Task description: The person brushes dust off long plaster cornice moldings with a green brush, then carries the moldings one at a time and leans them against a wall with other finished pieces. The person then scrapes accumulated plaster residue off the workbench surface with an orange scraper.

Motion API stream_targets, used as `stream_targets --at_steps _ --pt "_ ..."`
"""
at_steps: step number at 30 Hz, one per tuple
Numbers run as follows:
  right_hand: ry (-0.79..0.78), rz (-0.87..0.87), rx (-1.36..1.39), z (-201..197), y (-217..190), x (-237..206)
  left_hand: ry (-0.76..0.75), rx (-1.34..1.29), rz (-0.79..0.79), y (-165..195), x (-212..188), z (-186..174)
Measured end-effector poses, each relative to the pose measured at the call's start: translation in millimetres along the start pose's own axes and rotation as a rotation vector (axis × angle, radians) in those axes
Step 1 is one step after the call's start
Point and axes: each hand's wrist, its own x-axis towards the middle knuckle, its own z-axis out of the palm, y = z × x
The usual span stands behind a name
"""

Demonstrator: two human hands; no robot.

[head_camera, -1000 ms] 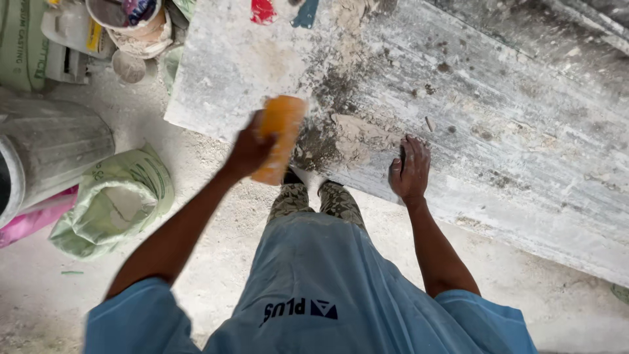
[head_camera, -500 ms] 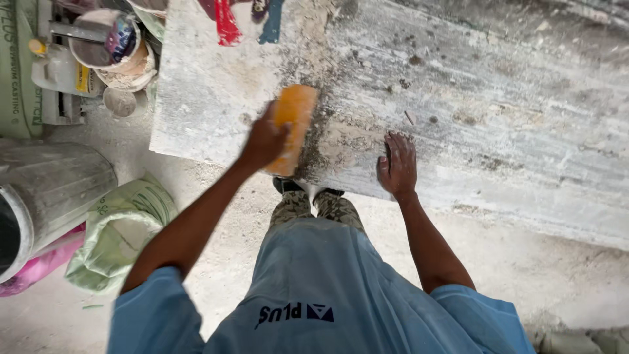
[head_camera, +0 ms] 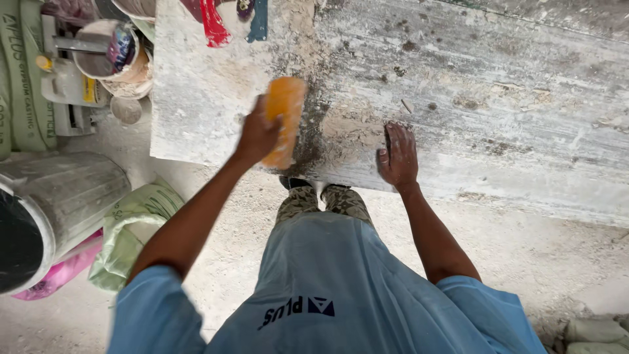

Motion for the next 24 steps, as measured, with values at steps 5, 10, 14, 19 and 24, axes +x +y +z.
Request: stream_targets --at_steps 5,10,14,19,24 --pt "-0.016 0.011 -0.048 7 8 -2 0.136 -0.052 -0.017 -7 -47 34" --pt "-0.047 0.048 -0.033 3 6 -5 0.348 0.078 -0.140 -5 -32 149" --pt "-0.014 0.011 0.004 -3 0 -3 0.277 -0.071 -0.102 -47 -57 75" --pt "-0.037 0.021 -0.048 -6 -2 1 0.186 -0.125 -0.055 -35 -54 32" --pt "0.028 0.036 -0.004 -11 -11 5 0.085 0.086 -0.048 66 40 181"
